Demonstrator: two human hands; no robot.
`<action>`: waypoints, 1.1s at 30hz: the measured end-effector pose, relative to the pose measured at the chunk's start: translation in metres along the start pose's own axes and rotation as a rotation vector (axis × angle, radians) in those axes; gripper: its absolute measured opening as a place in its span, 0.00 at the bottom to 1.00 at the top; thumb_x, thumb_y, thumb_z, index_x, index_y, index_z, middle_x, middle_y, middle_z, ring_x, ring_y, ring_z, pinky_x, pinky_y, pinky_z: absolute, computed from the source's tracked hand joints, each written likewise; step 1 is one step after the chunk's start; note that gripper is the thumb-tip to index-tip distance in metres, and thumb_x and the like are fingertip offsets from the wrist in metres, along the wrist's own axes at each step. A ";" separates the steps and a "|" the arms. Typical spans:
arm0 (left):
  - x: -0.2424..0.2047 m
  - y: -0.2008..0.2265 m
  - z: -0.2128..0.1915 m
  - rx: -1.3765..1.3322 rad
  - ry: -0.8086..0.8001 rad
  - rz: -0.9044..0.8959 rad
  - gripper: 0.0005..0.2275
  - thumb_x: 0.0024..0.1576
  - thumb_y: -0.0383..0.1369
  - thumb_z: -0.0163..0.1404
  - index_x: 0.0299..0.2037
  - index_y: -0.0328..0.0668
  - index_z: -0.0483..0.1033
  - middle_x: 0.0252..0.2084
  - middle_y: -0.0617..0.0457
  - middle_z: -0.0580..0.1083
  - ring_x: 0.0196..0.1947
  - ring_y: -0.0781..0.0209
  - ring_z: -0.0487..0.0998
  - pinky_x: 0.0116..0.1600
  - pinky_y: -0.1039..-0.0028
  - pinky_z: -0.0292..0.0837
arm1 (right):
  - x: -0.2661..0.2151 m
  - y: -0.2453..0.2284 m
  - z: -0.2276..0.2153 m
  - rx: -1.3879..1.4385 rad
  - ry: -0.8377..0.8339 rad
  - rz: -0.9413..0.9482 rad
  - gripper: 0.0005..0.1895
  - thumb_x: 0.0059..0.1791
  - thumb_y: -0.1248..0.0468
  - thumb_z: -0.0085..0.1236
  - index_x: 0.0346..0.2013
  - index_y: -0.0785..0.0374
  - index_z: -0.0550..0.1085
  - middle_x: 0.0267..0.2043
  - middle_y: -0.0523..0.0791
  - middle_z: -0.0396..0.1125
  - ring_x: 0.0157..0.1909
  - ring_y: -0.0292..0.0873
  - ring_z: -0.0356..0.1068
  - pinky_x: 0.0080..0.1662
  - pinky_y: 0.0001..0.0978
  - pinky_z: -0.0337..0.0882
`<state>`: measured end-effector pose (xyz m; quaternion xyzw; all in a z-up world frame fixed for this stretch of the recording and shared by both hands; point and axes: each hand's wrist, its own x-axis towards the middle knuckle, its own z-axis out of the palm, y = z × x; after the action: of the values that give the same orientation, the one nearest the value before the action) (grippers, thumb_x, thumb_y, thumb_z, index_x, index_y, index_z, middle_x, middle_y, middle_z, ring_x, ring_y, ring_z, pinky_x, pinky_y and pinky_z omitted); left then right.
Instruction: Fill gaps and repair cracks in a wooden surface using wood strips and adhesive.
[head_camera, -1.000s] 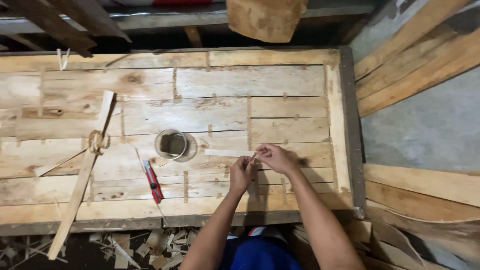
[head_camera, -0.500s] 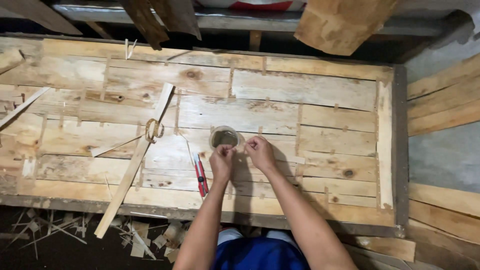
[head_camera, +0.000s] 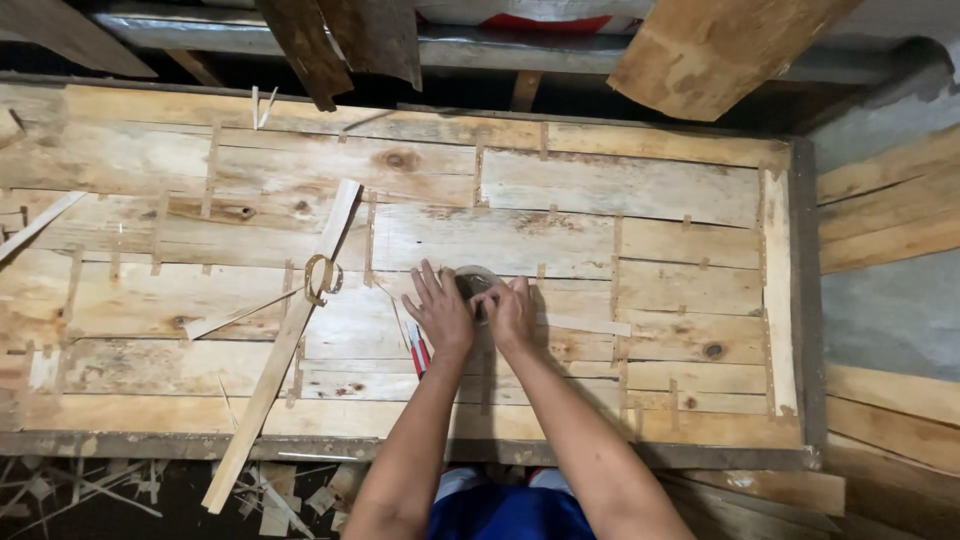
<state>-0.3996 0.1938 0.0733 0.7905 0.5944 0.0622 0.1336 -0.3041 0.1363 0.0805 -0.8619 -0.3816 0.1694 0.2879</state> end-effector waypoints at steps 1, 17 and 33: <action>0.002 0.000 0.000 -0.004 -0.004 0.004 0.31 0.49 0.48 0.62 0.61 0.49 0.67 0.77 0.42 0.51 0.77 0.42 0.45 0.71 0.33 0.42 | 0.002 0.004 0.004 -0.005 0.003 0.005 0.04 0.41 0.64 0.70 0.28 0.57 0.80 0.40 0.50 0.64 0.47 0.55 0.65 0.48 0.48 0.68; 0.009 -0.011 0.003 -0.186 -0.270 -0.355 0.54 0.46 0.43 0.68 0.78 0.56 0.36 0.79 0.39 0.37 0.79 0.37 0.33 0.71 0.31 0.35 | -0.007 0.013 0.010 0.232 0.145 -0.043 0.04 0.44 0.68 0.66 0.32 0.63 0.79 0.46 0.51 0.64 0.47 0.52 0.69 0.48 0.42 0.70; -0.134 0.131 0.076 -0.889 -0.363 0.165 0.12 0.55 0.36 0.60 0.42 0.35 0.83 0.35 0.47 0.82 0.32 0.62 0.83 0.39 0.72 0.79 | -0.063 0.216 -0.160 0.421 -0.037 0.014 0.06 0.51 0.66 0.62 0.36 0.67 0.76 0.42 0.45 0.68 0.41 0.39 0.72 0.42 0.31 0.76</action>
<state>-0.2970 0.0214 0.0458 0.6996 0.4127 0.1815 0.5544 -0.1424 -0.0873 0.0741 -0.7822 -0.3371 0.2629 0.4533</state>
